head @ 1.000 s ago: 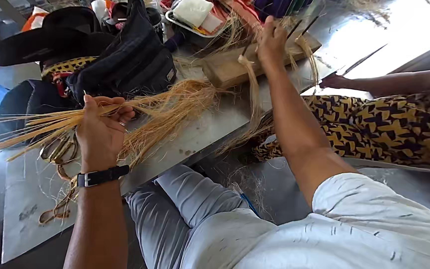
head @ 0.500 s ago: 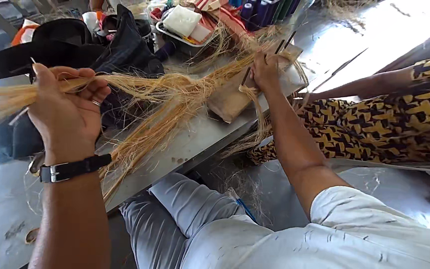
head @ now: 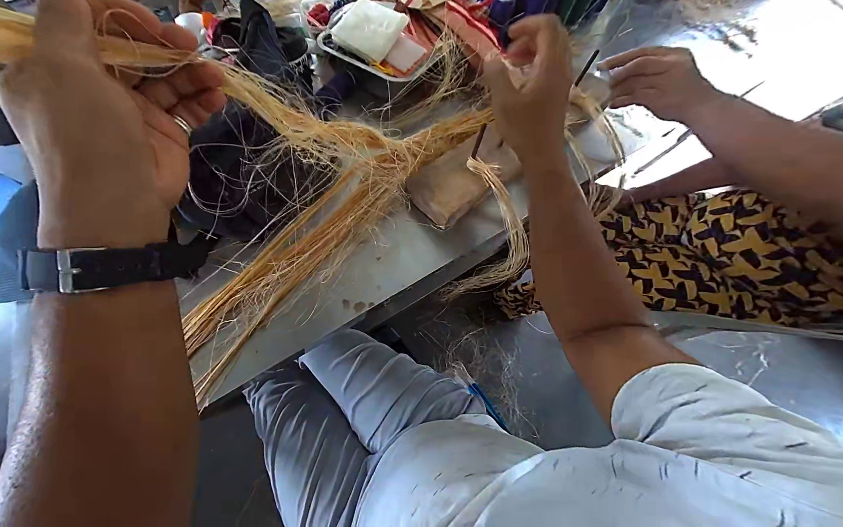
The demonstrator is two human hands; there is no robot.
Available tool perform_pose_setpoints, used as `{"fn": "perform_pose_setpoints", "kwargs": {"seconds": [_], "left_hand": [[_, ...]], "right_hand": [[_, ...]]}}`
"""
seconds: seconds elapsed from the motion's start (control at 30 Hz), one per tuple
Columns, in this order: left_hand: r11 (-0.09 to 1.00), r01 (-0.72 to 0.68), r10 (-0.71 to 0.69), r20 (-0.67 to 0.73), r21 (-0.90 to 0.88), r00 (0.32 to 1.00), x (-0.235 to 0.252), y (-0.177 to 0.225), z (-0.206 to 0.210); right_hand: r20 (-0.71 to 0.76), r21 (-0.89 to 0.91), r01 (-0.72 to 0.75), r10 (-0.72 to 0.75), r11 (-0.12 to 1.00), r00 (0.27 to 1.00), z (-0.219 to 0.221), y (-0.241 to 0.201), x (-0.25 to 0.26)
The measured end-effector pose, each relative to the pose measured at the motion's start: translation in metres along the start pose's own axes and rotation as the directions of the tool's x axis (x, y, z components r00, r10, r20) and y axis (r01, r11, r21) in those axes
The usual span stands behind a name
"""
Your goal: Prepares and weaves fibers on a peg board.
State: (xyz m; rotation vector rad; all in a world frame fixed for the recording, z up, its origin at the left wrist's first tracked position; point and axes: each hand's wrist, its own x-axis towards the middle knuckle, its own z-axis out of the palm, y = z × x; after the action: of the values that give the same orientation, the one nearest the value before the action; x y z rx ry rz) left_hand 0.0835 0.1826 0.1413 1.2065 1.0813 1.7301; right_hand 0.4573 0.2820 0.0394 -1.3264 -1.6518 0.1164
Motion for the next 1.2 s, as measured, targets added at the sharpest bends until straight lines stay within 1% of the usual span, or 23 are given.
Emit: {"fn": "perform_pose_setpoints", "kwargs": {"seconds": [0.03,0.07,0.1,0.17,0.2,0.3,0.37,0.43,0.57,0.6,0.63,0.67,0.7,0.77,0.83,0.87,0.93,1.0,1.07,1.13,1.17,1.2], "left_hand": [[1.000,0.014,-0.014,0.012,0.000,1.000,0.001,0.000,0.000],[1.000,0.020,-0.020,0.029,0.009,0.999,0.000,0.001,-0.001],[0.999,0.021,-0.022,0.043,0.026,0.999,0.000,0.002,-0.001],[0.998,0.019,-0.022,0.064,0.056,0.998,-0.003,0.006,-0.002],[0.998,0.013,-0.018,0.074,0.064,0.997,-0.005,0.008,-0.003],[0.997,-0.019,0.009,0.125,0.080,0.992,-0.009,0.014,-0.008],[0.995,-0.042,0.027,0.154,0.095,0.988,-0.013,0.017,-0.012],[0.992,-0.058,0.039,0.164,0.115,0.986,-0.017,0.017,-0.018],[0.985,-0.030,0.002,0.167,0.169,0.986,-0.026,0.011,-0.035],[0.985,-0.024,-0.006,0.168,0.173,0.986,-0.029,0.007,-0.040],[0.983,-0.027,-0.006,0.178,0.182,0.984,-0.032,0.003,-0.046],[0.978,-0.032,-0.009,0.195,0.206,0.981,-0.036,-0.003,-0.050],[0.969,-0.034,-0.019,0.210,0.245,0.978,-0.041,-0.008,-0.056],[0.941,-0.026,-0.064,0.252,0.337,0.966,-0.053,-0.026,-0.075],[0.904,0.008,-0.141,0.281,0.428,0.949,-0.066,-0.049,-0.101],[0.874,0.029,-0.186,0.279,0.485,0.942,-0.072,-0.060,-0.114],[0.810,0.087,-0.271,0.238,0.580,0.933,-0.081,-0.075,-0.134],[0.782,0.143,-0.320,0.193,0.607,0.928,-0.088,-0.086,-0.148],[0.716,0.154,-0.346,0.155,0.681,0.925,-0.097,-0.093,-0.158],[0.659,0.142,-0.355,0.139,0.738,0.924,-0.114,-0.091,-0.166],[0.670,0.143,-0.335,0.125,0.728,0.934,-0.122,-0.088,-0.169],[0.704,0.146,-0.293,0.097,0.695,0.951,-0.128,-0.084,-0.173]], "right_hand": [[0.051,0.018,0.072,-0.073,0.997,0.996,0.002,-0.016,0.002],[0.135,0.046,0.129,-0.134,0.991,0.982,0.008,-0.031,0.004],[0.239,0.088,0.172,-0.188,0.981,0.953,0.017,-0.043,0.005],[0.426,0.195,0.220,-0.285,0.956,0.858,0.043,-0.061,0.005],[0.481,0.242,0.232,-0.324,0.942,0.815,0.058,-0.068,0.003],[0.577,0.348,0.244,-0.412,0.905,0.705,0.089,-0.091,-0.004],[0.650,0.337,0.241,-0.410,0.910,0.640,0.101,-0.097,-0.002],[0.713,0.295,0.268,-0.398,0.917,0.577,0.106,-0.091,0.012],[0.767,0.240,0.330,-0.387,0.913,0.511,0.089,-0.073,0.037],[0.790,0.238,0.312,-0.371,0.920,0.489,0.086,-0.071,0.040],[0.806,0.254,0.264,-0.355,0.930,0.474,0.084,-0.068,0.042],[0.810,0.276,0.203,-0.341,0.940,0.476,0.082,-0.065,0.043],[0.804,0.287,0.153,-0.325,0.946,0.498,0.079,-0.062,0.045],[0.748,0.304,0.121,-0.315,0.945,0.584,0.073,-0.057,0.046],[0.670,0.308,0.108,-0.296,0.945,0.681,0.066,-0.056,0.043],[0.640,0.318,0.076,-0.273,0.945,0.718,0.064,-0.056,0.041],[0.605,0.381,-0.017,-0.235,0.925,0.760,0.064,-0.053,0.039],[0.578,0.457,-0.086,-0.221,0.886,0.785,0.069,-0.051,0.035],[0.554,0.506,-0.102,-0.233,0.856,0.799,0.072,-0.049,0.030],[0.563,0.479,-0.035,-0.276,0.877,0.779,0.069,-0.053,0.021],[0.579,0.455,0.005,-0.301,0.890,0.758,0.066,-0.055,0.016],[0.598,0.440,0.059,-0.341,0.896,0.725,0.063,-0.054,0.010]]}}
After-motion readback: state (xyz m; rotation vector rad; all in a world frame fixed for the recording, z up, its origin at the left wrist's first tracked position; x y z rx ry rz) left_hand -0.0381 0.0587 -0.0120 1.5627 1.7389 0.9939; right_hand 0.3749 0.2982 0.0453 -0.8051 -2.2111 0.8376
